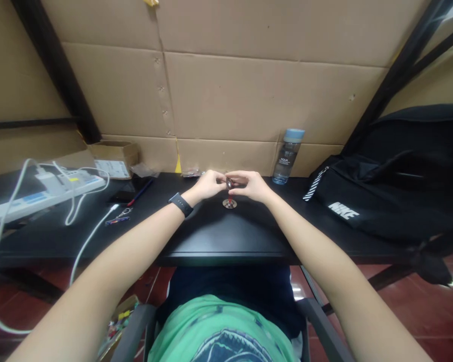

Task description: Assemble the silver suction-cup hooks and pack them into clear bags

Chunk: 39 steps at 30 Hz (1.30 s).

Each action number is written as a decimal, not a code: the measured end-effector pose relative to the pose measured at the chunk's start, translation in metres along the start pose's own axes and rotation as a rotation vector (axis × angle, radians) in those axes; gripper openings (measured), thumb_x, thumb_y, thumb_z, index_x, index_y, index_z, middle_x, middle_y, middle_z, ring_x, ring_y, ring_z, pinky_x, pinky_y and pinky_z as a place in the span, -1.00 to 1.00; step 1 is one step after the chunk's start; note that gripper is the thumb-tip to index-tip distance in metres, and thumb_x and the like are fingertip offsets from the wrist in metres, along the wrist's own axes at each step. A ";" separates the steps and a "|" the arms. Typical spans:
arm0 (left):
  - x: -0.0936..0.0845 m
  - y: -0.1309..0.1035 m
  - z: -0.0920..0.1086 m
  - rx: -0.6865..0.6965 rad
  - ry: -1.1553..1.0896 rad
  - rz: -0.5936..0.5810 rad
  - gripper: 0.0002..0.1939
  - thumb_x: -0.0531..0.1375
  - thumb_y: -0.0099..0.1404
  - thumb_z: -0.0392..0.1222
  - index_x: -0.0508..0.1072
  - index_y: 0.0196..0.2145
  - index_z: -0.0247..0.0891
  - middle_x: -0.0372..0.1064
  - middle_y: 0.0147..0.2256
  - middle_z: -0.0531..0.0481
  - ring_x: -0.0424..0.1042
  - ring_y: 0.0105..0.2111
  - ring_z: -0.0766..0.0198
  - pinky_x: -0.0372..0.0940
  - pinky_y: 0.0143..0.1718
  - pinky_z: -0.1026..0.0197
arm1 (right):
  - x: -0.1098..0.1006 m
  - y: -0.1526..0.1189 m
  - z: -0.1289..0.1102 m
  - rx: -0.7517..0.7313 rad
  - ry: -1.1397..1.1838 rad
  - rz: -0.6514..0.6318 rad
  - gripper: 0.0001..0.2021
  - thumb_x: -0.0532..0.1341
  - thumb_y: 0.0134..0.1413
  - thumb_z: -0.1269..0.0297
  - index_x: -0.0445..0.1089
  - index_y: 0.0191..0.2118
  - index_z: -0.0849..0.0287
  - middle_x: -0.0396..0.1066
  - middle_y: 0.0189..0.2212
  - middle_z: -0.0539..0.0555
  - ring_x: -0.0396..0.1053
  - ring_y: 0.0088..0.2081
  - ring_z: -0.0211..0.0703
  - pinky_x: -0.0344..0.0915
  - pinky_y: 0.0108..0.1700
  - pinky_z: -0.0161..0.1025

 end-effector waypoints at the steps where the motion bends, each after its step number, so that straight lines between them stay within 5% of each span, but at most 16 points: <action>1: 0.000 0.000 0.001 0.008 -0.012 0.012 -0.79 0.27 0.22 -0.10 0.68 -0.32 -0.25 0.66 -0.31 -0.04 0.60 -0.28 0.08 0.42 -0.21 0.17 | -0.001 0.000 0.000 0.008 0.019 0.020 -0.43 0.55 -0.14 0.22 0.55 0.07 0.13 0.61 0.00 0.14 0.57 0.04 0.13 0.44 0.22 0.12; 6: -0.006 0.000 0.006 0.024 0.002 0.120 -0.78 0.27 0.25 -0.13 0.67 -0.24 -0.27 0.66 -0.23 -0.10 0.61 -0.20 0.05 0.42 -0.14 0.14 | -0.006 0.000 -0.002 0.057 0.108 0.159 -0.46 0.55 -0.14 0.13 0.55 0.00 0.16 0.61 -0.03 0.20 0.61 -0.03 0.12 0.51 0.14 0.12; 19: -0.018 -0.006 0.026 0.041 0.246 0.236 -0.92 0.35 0.22 -0.20 0.70 -0.35 -0.12 0.66 -0.24 -0.07 0.55 -0.10 -0.05 0.13 0.09 -0.07 | -0.008 0.002 -0.003 0.067 0.118 0.224 -0.45 0.57 -0.18 0.08 0.55 -0.04 0.17 0.61 -0.06 0.21 0.59 -0.02 0.09 0.50 0.15 0.11; 31: -0.010 -0.003 0.015 0.035 0.058 0.125 -0.80 0.27 0.27 -0.14 0.71 -0.28 -0.21 0.67 -0.27 -0.07 0.60 -0.21 -0.01 0.35 -0.15 0.09 | -0.006 0.002 0.002 0.055 0.152 0.180 -0.44 0.59 -0.24 0.19 0.53 -0.04 0.16 0.61 -0.07 0.18 0.61 -0.06 0.10 0.54 0.11 0.11; 39: -0.001 0.001 0.009 0.051 -0.211 0.069 -0.62 0.30 0.31 0.02 0.66 -0.10 -0.34 0.65 -0.12 -0.18 0.60 -0.11 0.01 0.43 -0.03 0.07 | -0.016 0.002 -0.002 0.023 0.146 0.264 -0.49 0.57 -0.20 0.11 0.53 -0.09 0.15 0.61 -0.11 0.14 0.62 -0.08 0.08 0.56 0.09 0.06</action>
Point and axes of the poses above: each hand's wrist, its own y-axis towards the middle knuckle, its own x-axis out of the palm, z = x × y, the point moved 7 cm from there along y, towards the middle knuckle
